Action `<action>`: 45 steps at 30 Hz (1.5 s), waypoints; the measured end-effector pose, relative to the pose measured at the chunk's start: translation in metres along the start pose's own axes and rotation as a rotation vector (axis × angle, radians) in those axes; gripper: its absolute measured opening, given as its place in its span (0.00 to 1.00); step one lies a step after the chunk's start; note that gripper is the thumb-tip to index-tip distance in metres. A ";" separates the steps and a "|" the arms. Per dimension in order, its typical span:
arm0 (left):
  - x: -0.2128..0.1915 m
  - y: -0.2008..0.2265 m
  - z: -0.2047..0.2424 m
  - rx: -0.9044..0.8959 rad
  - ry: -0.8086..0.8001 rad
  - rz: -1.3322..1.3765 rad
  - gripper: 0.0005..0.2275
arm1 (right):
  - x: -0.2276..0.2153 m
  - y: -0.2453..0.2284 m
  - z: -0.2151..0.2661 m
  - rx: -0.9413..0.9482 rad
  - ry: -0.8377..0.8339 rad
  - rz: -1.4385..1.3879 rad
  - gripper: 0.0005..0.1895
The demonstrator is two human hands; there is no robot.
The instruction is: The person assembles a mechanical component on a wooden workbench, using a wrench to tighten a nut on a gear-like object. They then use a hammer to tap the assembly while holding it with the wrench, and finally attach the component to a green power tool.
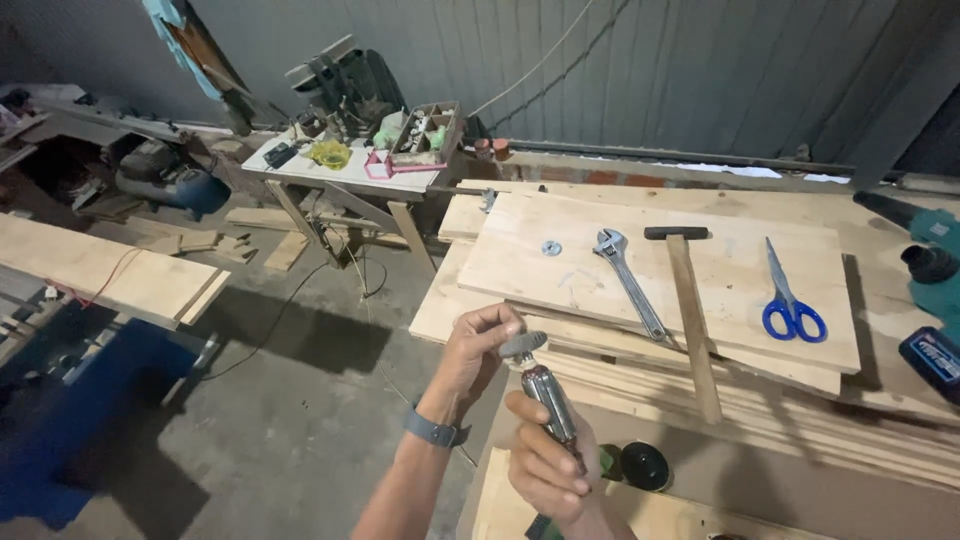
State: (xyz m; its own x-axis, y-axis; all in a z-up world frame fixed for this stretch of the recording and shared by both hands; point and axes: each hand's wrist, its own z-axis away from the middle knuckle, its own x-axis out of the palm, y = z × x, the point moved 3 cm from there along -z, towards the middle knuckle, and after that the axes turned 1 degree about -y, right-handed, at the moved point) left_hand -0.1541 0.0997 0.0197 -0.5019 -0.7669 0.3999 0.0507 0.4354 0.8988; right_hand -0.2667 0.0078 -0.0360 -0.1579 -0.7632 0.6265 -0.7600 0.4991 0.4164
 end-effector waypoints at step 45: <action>0.053 0.030 0.033 0.086 -0.249 -0.191 0.11 | 0.014 0.023 -0.011 -0.142 1.010 1.422 0.04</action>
State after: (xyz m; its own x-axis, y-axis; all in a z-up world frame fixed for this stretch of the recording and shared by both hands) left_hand -0.2075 0.0877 0.0617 -0.6921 -0.7039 0.1599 -0.1321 0.3413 0.9306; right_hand -0.2793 0.0129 -0.0103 -0.1316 0.7666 0.6285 -0.3262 0.5652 -0.7577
